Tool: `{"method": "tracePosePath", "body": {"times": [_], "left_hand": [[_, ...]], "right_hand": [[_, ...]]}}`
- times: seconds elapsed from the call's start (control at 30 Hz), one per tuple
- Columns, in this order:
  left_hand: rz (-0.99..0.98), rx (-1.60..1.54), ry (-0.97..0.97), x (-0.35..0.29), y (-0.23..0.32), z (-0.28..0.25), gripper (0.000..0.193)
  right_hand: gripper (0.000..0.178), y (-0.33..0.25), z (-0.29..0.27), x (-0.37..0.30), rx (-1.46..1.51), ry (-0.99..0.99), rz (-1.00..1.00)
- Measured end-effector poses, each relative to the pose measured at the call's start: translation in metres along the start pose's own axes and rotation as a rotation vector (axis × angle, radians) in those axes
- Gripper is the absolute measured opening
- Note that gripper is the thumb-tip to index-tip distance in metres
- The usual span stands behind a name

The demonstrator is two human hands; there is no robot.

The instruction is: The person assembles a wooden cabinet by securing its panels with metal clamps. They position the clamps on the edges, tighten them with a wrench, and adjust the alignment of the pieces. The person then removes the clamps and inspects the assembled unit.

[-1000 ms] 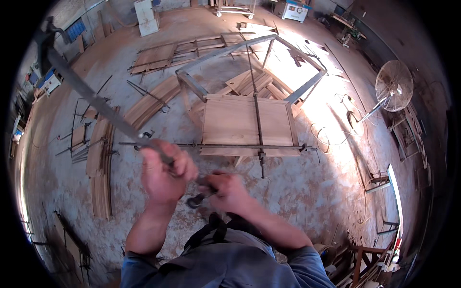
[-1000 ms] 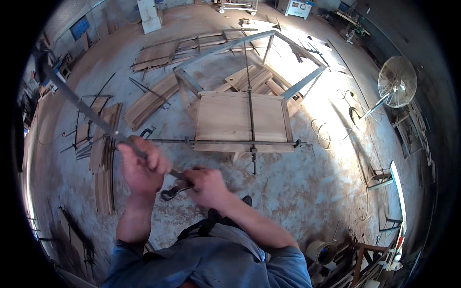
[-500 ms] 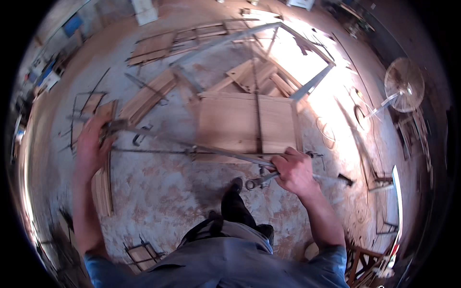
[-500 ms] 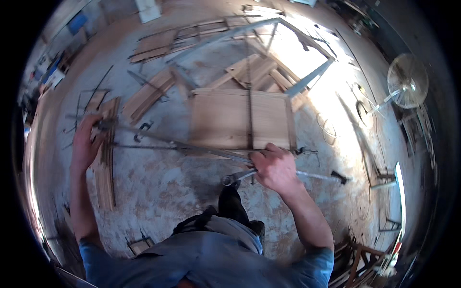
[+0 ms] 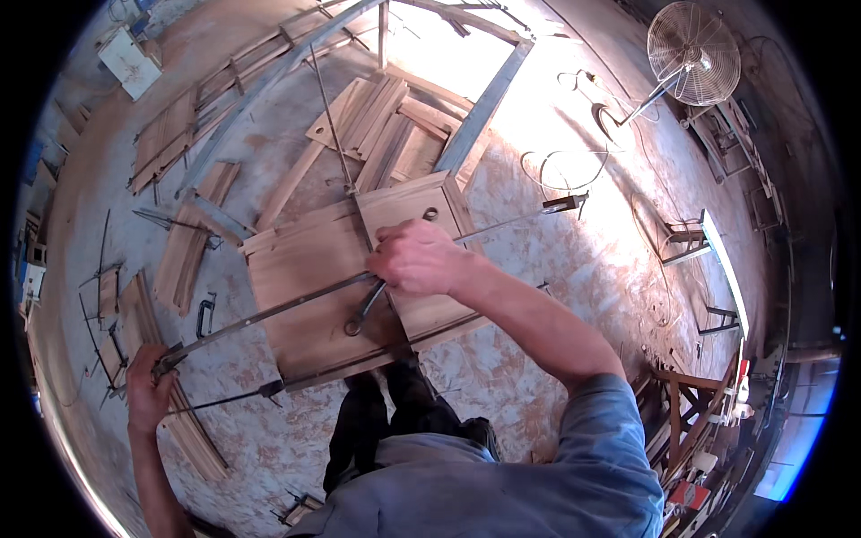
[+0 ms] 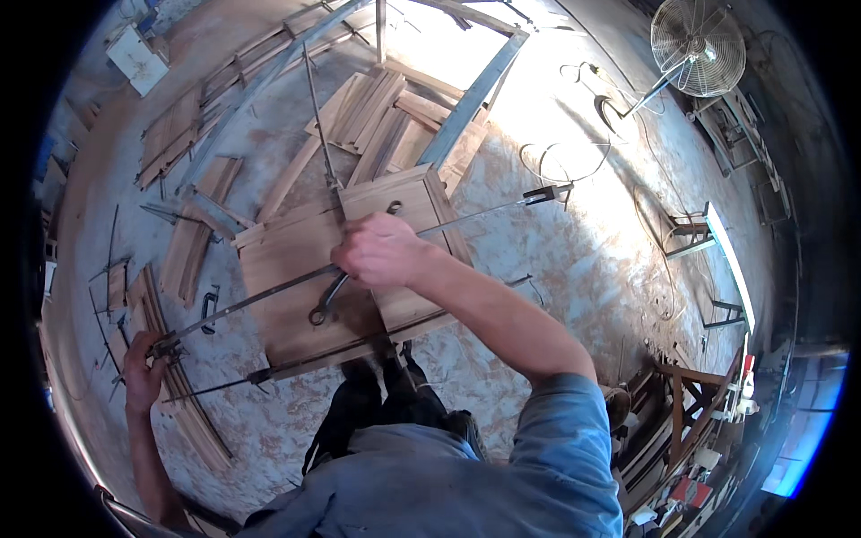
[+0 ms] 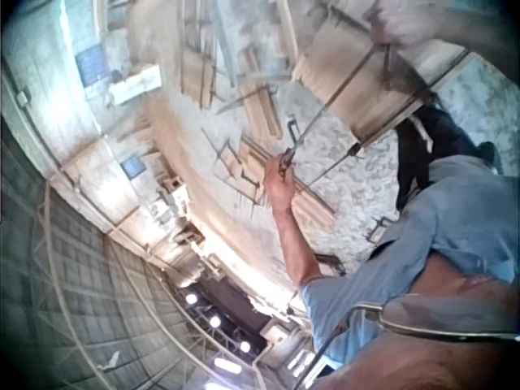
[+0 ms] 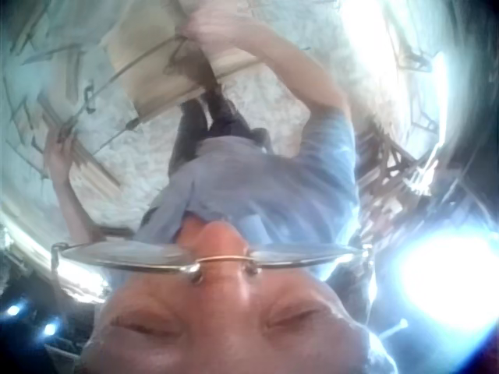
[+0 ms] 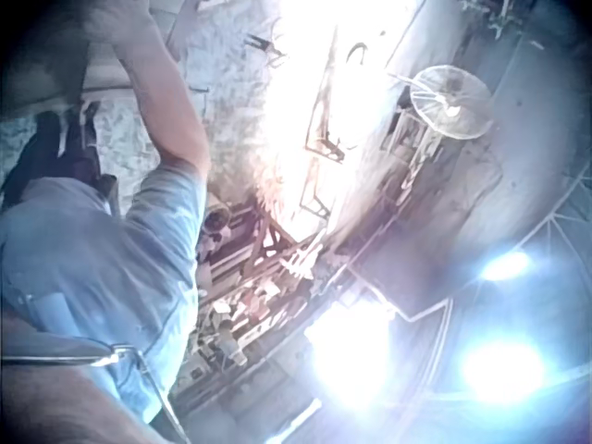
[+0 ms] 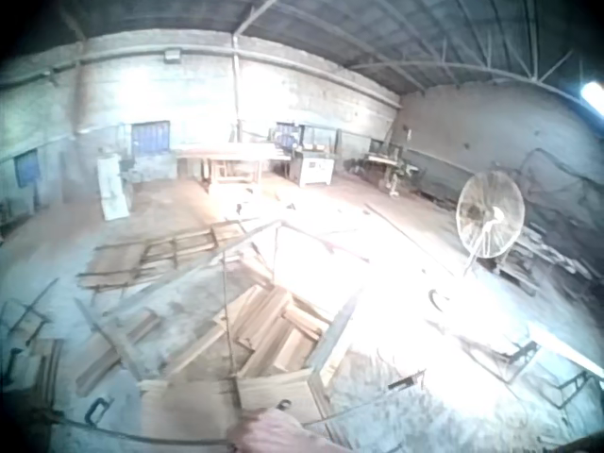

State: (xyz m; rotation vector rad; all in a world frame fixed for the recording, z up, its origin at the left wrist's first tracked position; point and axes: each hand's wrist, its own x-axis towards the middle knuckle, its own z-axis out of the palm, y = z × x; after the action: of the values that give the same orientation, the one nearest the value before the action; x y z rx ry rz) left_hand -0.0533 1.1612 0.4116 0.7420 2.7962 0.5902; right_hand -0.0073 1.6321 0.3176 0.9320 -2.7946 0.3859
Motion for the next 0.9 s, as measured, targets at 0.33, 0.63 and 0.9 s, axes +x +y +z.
{"method": "tracePosePath", "body": {"times": [0.33,0.63,0.9], "left_hand": [[0.115,-0.138,0.023,0.090,-0.045,0.083,0.036],[0.067,-0.205,0.003,0.144,-0.117,0.119,0.038],[0.108,-0.185,-0.021,0.165,-0.157,0.133,0.038]], "right_hand": [[0.013,0.025,0.077,0.094,0.032,-0.095,0.099],[0.018,0.056,0.153,0.135,0.036,-0.122,0.149],[0.014,0.064,0.171,0.156,0.029,-0.163,0.189]]}}
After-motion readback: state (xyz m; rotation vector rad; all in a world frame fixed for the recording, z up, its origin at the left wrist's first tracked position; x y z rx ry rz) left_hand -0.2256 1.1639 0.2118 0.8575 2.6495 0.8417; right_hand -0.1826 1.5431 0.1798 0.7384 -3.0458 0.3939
